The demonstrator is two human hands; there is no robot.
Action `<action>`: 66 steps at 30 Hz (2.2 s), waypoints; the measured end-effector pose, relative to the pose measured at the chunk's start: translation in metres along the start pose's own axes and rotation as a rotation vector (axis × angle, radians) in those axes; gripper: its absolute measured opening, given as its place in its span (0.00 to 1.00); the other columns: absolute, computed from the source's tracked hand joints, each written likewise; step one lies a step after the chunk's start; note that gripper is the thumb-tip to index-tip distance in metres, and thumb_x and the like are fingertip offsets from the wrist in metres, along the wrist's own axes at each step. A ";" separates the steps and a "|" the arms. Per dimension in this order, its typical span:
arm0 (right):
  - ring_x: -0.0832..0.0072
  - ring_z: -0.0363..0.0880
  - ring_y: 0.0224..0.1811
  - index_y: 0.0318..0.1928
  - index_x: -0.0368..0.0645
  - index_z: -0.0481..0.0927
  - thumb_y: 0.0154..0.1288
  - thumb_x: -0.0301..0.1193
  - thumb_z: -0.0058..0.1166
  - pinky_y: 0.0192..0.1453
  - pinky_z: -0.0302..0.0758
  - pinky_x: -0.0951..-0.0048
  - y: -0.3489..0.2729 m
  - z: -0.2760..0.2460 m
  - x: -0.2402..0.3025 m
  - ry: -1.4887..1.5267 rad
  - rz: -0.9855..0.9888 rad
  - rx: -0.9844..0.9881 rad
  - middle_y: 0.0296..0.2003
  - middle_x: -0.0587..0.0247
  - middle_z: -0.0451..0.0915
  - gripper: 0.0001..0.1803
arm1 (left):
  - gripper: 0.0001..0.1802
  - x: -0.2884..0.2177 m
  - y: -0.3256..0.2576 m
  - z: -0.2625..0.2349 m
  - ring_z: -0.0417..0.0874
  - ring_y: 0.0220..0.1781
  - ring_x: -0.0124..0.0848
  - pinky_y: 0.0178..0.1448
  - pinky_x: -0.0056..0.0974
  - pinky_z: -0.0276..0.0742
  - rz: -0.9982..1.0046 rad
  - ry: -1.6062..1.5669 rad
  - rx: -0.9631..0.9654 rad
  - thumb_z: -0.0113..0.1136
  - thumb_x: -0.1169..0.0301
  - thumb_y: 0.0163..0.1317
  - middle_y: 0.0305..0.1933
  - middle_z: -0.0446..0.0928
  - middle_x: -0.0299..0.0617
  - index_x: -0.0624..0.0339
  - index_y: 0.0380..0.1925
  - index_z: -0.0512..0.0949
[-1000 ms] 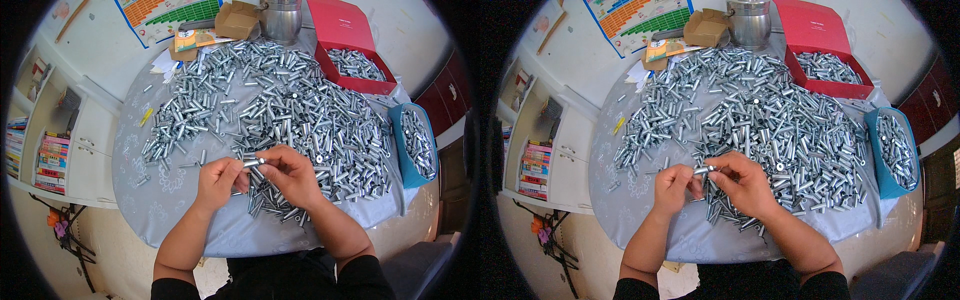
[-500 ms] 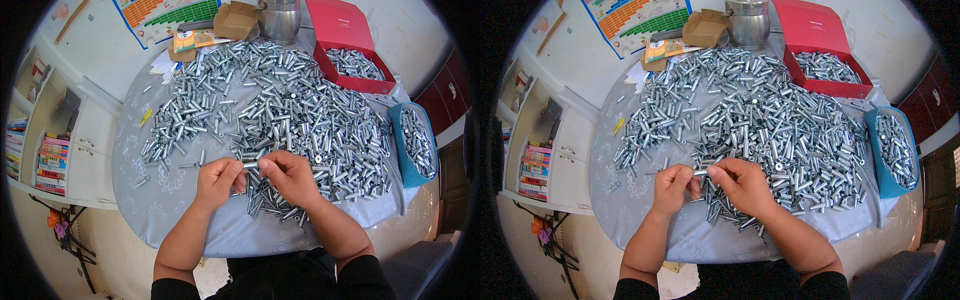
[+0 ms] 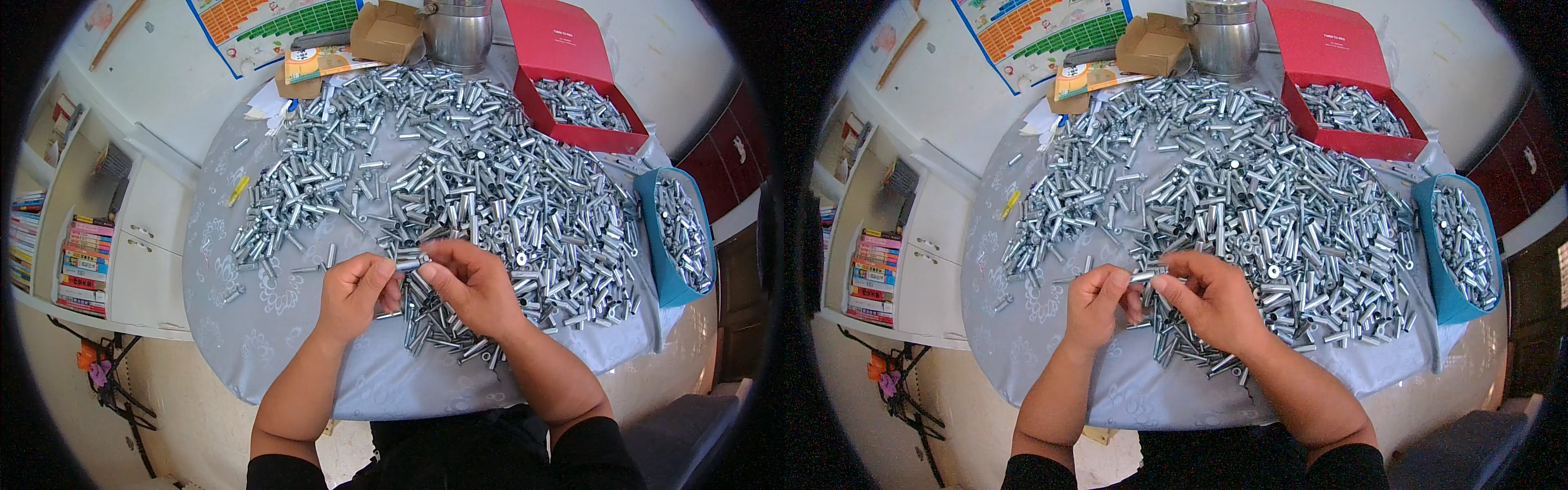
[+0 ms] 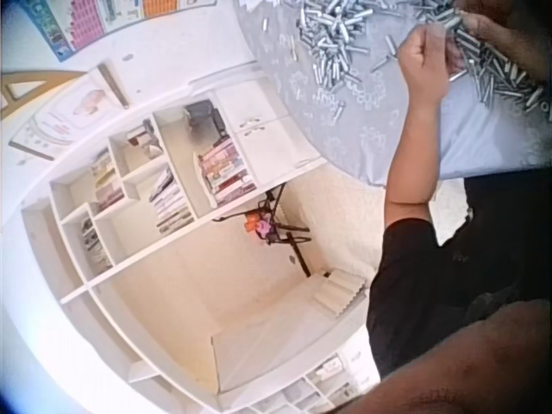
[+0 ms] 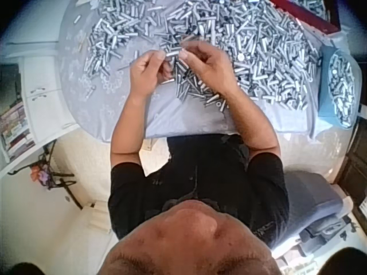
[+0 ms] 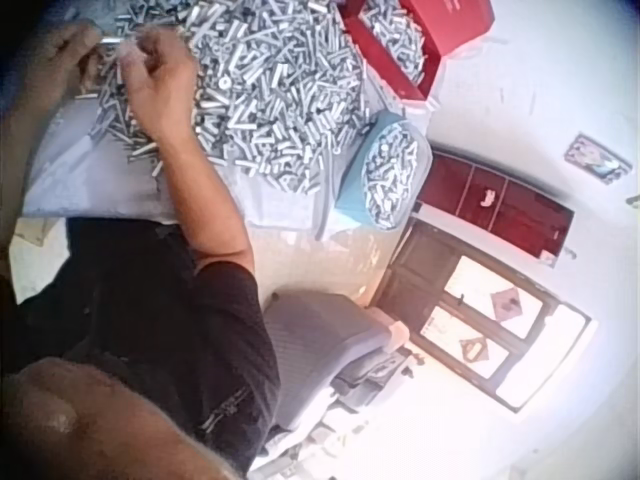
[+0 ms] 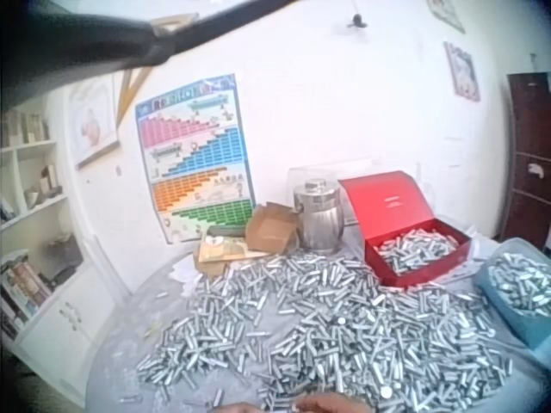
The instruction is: The person sits at a table covered with a large pile of small, silver cylindrical metal parts. They repeatedly pick up two separate pieces, align them, and press them together to form a single unit. The person handles the parts one at a time, performing the same assembly action continuously throughout the clip.
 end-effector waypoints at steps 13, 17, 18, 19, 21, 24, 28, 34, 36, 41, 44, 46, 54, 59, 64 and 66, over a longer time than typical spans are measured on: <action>0.86 0.70 0.26 0.49 0.39 0.80 0.65 0.27 0.61 0.30 0.69 0.81 0.000 0.000 0.014 -0.089 -0.115 -0.011 0.29 0.68 0.77 0.13 | 0.20 0.003 0.000 -0.001 0.77 0.19 0.26 0.24 0.30 0.74 0.001 -0.016 0.016 0.52 0.59 0.73 0.21 0.77 0.39 0.66 0.31 0.78; 0.86 0.70 0.26 0.49 0.39 0.81 0.65 0.27 0.61 0.30 0.69 0.81 0.000 0.000 0.007 -0.060 -0.009 0.002 0.29 0.67 0.77 0.13 | 0.19 0.001 0.000 0.000 0.77 0.20 0.25 0.24 0.29 0.75 0.002 -0.006 0.032 0.51 0.60 0.73 0.22 0.77 0.39 0.66 0.31 0.78; 0.86 0.70 0.26 0.49 0.39 0.81 0.65 0.27 0.61 0.30 0.70 0.81 -0.001 0.000 0.009 -0.093 -0.005 0.005 0.29 0.67 0.77 0.13 | 0.19 0.001 0.000 0.000 0.77 0.20 0.25 0.24 0.29 0.75 -0.006 -0.010 0.024 0.51 0.60 0.73 0.21 0.77 0.39 0.66 0.31 0.78; 0.86 0.70 0.26 0.49 0.39 0.81 0.65 0.27 0.61 0.31 0.70 0.81 -0.001 0.001 0.012 -0.074 -0.027 -0.011 0.30 0.67 0.78 0.12 | 0.19 0.001 0.000 0.000 0.77 0.20 0.25 0.24 0.29 0.75 -0.014 -0.014 0.016 0.52 0.60 0.73 0.21 0.77 0.39 0.66 0.31 0.78; 0.86 0.70 0.26 0.49 0.39 0.81 0.65 0.26 0.61 0.31 0.69 0.82 0.000 0.003 0.016 -0.036 -0.071 -0.042 0.30 0.67 0.78 0.12 | 0.19 0.001 0.000 0.000 0.77 0.20 0.25 0.24 0.29 0.75 -0.018 -0.012 0.006 0.52 0.60 0.73 0.21 0.77 0.39 0.66 0.31 0.78; 0.87 0.71 0.27 0.48 0.39 0.81 0.65 0.26 0.60 0.31 0.69 0.83 0.000 -0.002 0.010 -0.109 0.058 0.019 0.30 0.68 0.78 0.11 | 0.19 0.002 0.001 -0.001 0.77 0.20 0.25 0.24 0.29 0.75 -0.008 0.003 0.008 0.52 0.60 0.73 0.21 0.77 0.39 0.66 0.31 0.77; 0.87 0.71 0.27 0.47 0.38 0.81 0.66 0.26 0.60 0.31 0.69 0.83 0.001 0.000 0.010 -0.011 -0.042 -0.022 0.30 0.70 0.79 0.10 | 0.20 0.001 0.001 0.000 0.77 0.19 0.26 0.24 0.30 0.74 -0.016 -0.029 0.001 0.52 0.59 0.73 0.21 0.77 0.39 0.66 0.30 0.77; 0.88 0.71 0.27 0.47 0.37 0.81 0.66 0.27 0.60 0.31 0.69 0.83 -0.001 0.001 0.011 -0.042 -0.002 -0.028 0.30 0.69 0.78 0.11 | 0.20 0.000 0.001 0.000 0.77 0.19 0.26 0.24 0.30 0.74 -0.014 -0.030 0.000 0.52 0.59 0.73 0.21 0.77 0.40 0.66 0.30 0.77; 0.88 0.71 0.27 0.48 0.37 0.80 0.66 0.27 0.60 0.31 0.69 0.83 -0.001 0.003 0.017 0.008 -0.036 -0.070 0.29 0.69 0.78 0.12 | 0.20 0.000 0.001 0.000 0.77 0.19 0.26 0.24 0.29 0.74 -0.013 -0.030 0.001 0.51 0.59 0.73 0.21 0.77 0.40 0.66 0.30 0.77; 0.87 0.72 0.29 0.49 0.37 0.80 0.66 0.26 0.61 0.32 0.70 0.82 0.000 0.000 0.013 -0.091 -0.084 -0.031 0.32 0.67 0.80 0.12 | 0.16 0.003 0.001 -0.001 0.76 0.21 0.22 0.25 0.27 0.74 -0.035 -0.094 0.024 0.54 0.63 0.72 0.23 0.78 0.38 0.66 0.33 0.78; 0.86 0.73 0.30 0.49 0.37 0.80 0.65 0.25 0.61 0.33 0.71 0.83 0.000 0.000 0.011 -0.022 0.018 -0.003 0.34 0.66 0.80 0.13 | 0.16 0.003 0.001 -0.002 0.76 0.21 0.22 0.25 0.27 0.74 -0.037 -0.108 0.012 0.53 0.63 0.72 0.23 0.78 0.38 0.66 0.33 0.77; 0.86 0.73 0.30 0.49 0.37 0.80 0.65 0.25 0.61 0.33 0.71 0.82 0.000 0.000 0.009 -0.007 0.058 0.009 0.34 0.66 0.81 0.13 | 0.18 0.003 0.001 -0.001 0.77 0.20 0.25 0.24 0.29 0.74 -0.016 -0.089 0.017 0.52 0.60 0.72 0.22 0.77 0.39 0.66 0.32 0.77; 0.86 0.73 0.30 0.48 0.37 0.81 0.65 0.27 0.61 0.33 0.71 0.81 -0.001 0.000 0.012 -0.104 0.030 0.012 0.34 0.66 0.81 0.12 | 0.19 0.002 0.001 -0.001 0.77 0.19 0.26 0.23 0.30 0.74 0.000 -0.061 0.018 0.51 0.59 0.73 0.21 0.77 0.40 0.66 0.32 0.77; 0.84 0.73 0.29 0.46 0.37 0.82 0.65 0.26 0.61 0.32 0.71 0.80 0.000 0.004 0.008 0.021 -0.047 -0.048 0.32 0.65 0.79 0.10 | 0.20 0.001 0.002 -0.001 0.77 0.18 0.26 0.23 0.30 0.74 -0.010 -0.062 -0.001 0.51 0.59 0.73 0.21 0.77 0.40 0.66 0.32 0.77; 0.85 0.72 0.27 0.49 0.39 0.81 0.65 0.26 0.61 0.31 0.70 0.82 0.000 -0.001 0.007 -0.094 -0.075 -0.044 0.31 0.67 0.78 0.12 | 0.20 0.002 0.002 -0.001 0.77 0.18 0.26 0.23 0.30 0.74 -0.014 -0.072 0.010 0.51 0.59 0.73 0.21 0.77 0.40 0.66 0.32 0.77; 0.86 0.71 0.26 0.50 0.39 0.80 0.65 0.25 0.61 0.30 0.69 0.82 0.001 -0.002 0.003 -0.095 -0.134 -0.082 0.31 0.68 0.78 0.14 | 0.20 0.001 0.001 -0.001 0.77 0.19 0.27 0.23 0.30 0.75 -0.019 -0.066 0.004 0.51 0.59 0.73 0.21 0.77 0.40 0.66 0.32 0.77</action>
Point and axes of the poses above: each hand's wrist, its own y-axis towards the middle knuckle, its own z-axis out of the palm, x = y × z, the point moved 2 cm from there along y, towards the middle knuckle
